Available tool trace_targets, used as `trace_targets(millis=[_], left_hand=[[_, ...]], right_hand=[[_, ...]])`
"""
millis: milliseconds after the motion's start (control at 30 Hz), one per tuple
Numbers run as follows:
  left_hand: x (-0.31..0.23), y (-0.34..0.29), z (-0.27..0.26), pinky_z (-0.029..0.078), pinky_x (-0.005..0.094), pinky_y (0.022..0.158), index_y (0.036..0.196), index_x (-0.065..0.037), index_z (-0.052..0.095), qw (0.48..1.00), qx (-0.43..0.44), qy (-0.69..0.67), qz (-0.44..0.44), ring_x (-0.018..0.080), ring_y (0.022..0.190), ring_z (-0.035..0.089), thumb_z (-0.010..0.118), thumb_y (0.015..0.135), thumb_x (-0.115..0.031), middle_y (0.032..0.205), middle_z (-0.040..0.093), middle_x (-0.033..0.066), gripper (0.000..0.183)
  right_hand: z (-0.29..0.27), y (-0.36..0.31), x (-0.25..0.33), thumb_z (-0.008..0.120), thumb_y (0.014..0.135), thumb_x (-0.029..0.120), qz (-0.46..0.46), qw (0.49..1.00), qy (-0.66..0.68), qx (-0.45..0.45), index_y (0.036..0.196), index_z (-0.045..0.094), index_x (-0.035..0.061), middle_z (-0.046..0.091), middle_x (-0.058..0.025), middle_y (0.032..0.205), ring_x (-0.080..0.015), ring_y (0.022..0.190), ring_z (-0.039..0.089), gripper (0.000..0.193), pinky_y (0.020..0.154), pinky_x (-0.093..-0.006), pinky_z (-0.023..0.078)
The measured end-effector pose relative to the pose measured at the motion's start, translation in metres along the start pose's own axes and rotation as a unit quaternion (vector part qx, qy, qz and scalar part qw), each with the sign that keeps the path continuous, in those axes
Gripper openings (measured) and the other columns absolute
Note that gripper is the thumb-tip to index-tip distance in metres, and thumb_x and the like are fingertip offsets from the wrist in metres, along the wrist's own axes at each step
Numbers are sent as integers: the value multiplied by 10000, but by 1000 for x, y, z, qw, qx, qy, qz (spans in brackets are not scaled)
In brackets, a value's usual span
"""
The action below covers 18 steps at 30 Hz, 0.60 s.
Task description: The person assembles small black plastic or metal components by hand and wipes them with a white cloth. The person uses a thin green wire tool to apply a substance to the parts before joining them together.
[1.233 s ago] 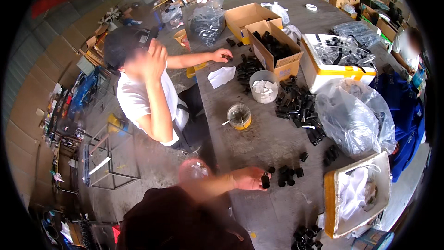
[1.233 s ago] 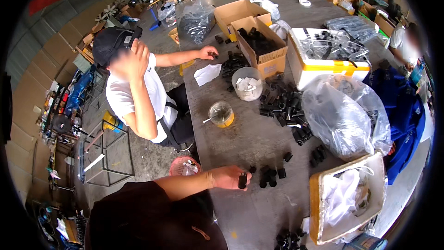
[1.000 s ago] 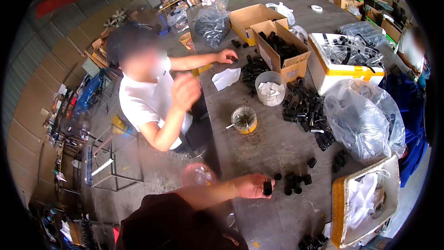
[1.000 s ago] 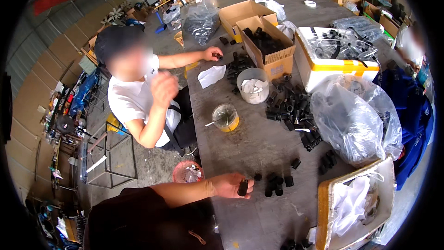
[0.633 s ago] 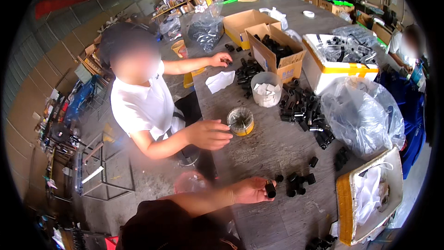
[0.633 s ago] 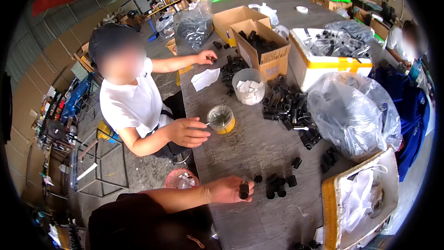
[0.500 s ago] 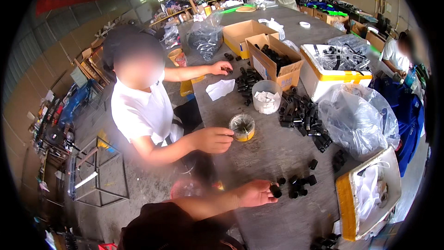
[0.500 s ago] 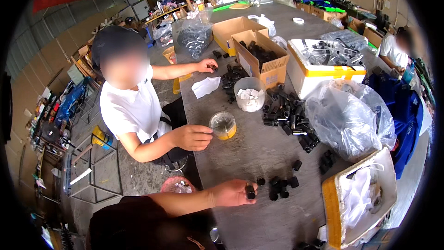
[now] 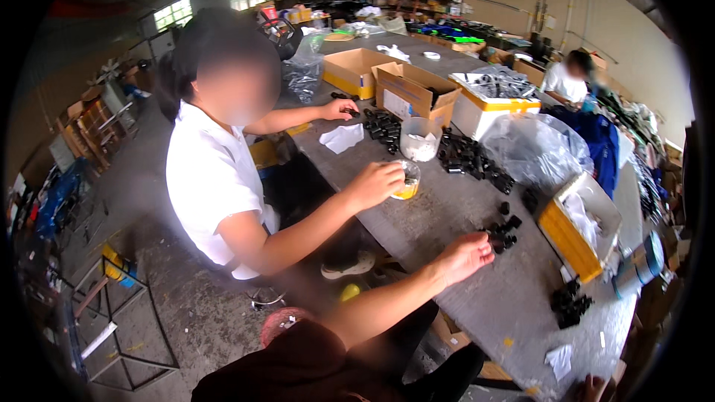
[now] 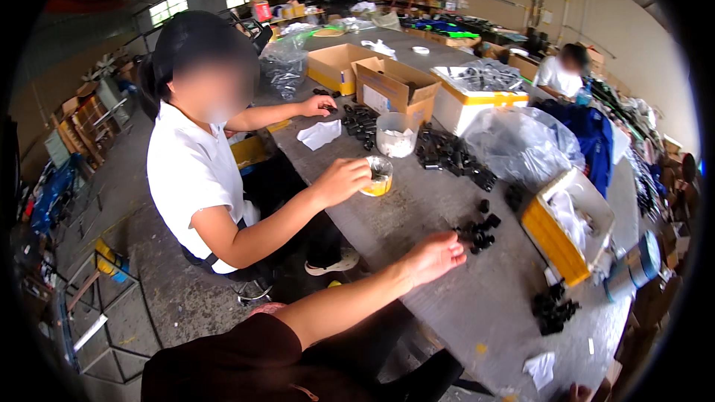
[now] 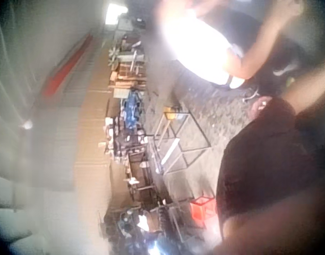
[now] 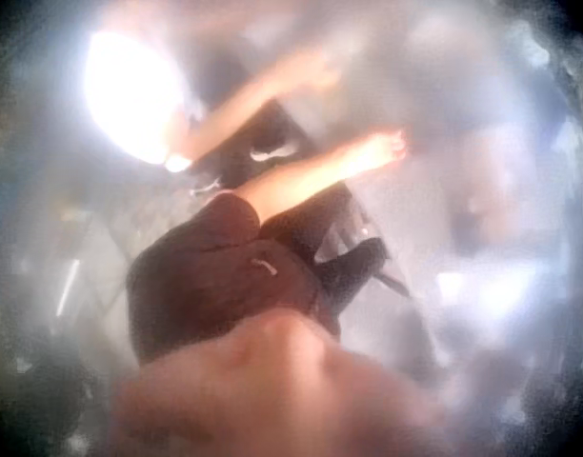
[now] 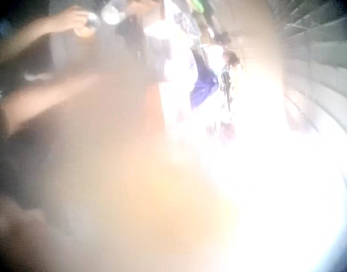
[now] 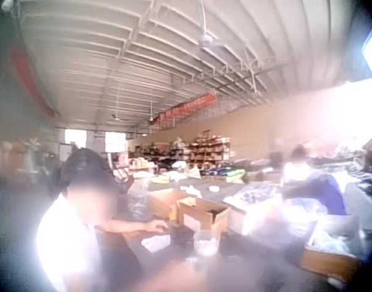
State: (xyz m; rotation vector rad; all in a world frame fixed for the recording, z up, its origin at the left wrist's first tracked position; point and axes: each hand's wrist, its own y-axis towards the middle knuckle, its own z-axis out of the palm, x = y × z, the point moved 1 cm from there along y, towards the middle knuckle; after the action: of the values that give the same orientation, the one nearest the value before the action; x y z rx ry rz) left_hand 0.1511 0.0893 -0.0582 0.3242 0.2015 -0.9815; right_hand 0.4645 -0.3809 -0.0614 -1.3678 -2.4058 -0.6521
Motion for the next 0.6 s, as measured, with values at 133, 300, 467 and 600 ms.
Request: trace_targets(millis=[133, 300, 467, 600], left_hand=[[4, 10, -3, 466, 354, 779, 726, -128, 571, 999, -39, 14, 18, 173, 728, 537, 626, 879, -147, 693, 538, 29, 164], [-12, -2, -6, 458, 359, 823, 756, -136, 638, 994, -63, 66, 60, 133, 777, 535, 730, 815, -189, 725, 550, -17, 121], [-4, -6, 3, 465, 352, 811, 806, -136, 648, 993, -62, 83, 55, 119, 763, 548, 696, 845, -140, 761, 575, -21, 63], [-8, -8, 0, 466, 333, 804, 819, -125, 642, 987, -90, 111, 69, 109, 762, 549, 670, 870, -118, 792, 587, -25, 58]], right_hand=[[-43, 1, -51, 685, 810, 334, 0, 999, -44, 10, 616, 604, -55, 573, -152, 511, -228, 446, 584, 442, 466, -401, 439], [-44, -12, 30, 687, 832, 292, 82, 994, 42, 65, 610, 594, -4, 527, -55, 460, -143, 373, 512, 381, 374, -313, 388], [-53, -28, 33, 702, 836, 272, 57, 997, -9, 46, 643, 589, -17, 537, -52, 491, -128, 391, 512, 366, 378, -293, 381], [-51, -32, 54, 694, 849, 248, 39, 999, -20, 14, 671, 597, -20, 541, -43, 530, -98, 444, 506, 336, 416, -266, 389]])
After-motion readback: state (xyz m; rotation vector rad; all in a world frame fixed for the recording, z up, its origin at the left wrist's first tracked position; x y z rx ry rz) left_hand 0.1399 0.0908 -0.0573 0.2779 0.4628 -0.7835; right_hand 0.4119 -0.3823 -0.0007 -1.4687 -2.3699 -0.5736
